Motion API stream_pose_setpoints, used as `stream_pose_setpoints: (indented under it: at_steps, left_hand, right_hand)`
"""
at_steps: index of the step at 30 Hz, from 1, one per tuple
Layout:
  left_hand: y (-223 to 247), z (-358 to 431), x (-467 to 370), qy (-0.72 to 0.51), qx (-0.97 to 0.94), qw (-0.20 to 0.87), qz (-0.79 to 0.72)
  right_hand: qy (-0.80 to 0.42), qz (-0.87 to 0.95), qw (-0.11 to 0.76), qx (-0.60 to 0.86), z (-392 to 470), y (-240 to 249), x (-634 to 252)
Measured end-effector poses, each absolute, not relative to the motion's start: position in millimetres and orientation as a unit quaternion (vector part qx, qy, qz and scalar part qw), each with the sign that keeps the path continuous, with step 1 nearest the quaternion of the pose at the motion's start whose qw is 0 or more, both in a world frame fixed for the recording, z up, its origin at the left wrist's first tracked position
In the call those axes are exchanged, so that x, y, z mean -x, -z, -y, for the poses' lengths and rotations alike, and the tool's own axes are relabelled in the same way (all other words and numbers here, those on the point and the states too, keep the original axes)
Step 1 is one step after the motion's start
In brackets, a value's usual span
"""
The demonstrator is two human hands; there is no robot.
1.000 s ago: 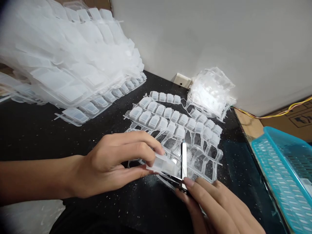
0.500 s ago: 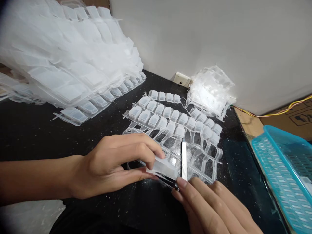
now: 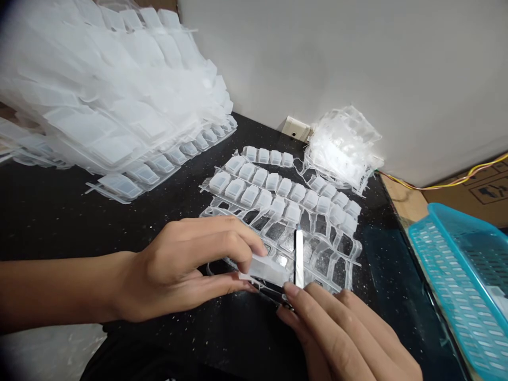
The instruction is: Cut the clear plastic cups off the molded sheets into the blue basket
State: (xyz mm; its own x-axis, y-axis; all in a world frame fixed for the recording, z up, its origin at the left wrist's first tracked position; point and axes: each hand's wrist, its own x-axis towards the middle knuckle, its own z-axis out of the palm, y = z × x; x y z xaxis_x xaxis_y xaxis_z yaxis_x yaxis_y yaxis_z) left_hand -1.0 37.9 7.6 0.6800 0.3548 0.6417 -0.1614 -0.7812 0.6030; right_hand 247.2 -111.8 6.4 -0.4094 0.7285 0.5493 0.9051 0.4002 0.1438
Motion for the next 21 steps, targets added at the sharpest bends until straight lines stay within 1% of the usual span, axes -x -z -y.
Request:
stream_pose_setpoints:
  at_steps: [5, 11, 15, 21]
  left_hand:
    - [-5.9, -37.0, 0.7, -0.399, -0.856, 0.324, -0.056]
    - [-3.5, -36.6, 0.0, -0.394, -0.852, 0.339, -0.062]
    - [-2.5, -36.7, 0.0, -0.396, -0.849, 0.343, -0.062]
    - [-3.2, -37.4, -0.8, -0.402, -0.847, 0.343, -0.066]
  right_hand:
    - [0.232, 0.815, 0.212, 0.486, 110.8, -7.3, -242.8]
    - [0.223, 0.807, 0.22, 0.5, 110.9, -7.2, -239.3]
    - [0.237, 0.801, 0.22, 0.503, 112.0, -6.0, -237.9]
    - [0.22, 0.802, 0.224, 0.508, 113.2, -5.1, -239.8]
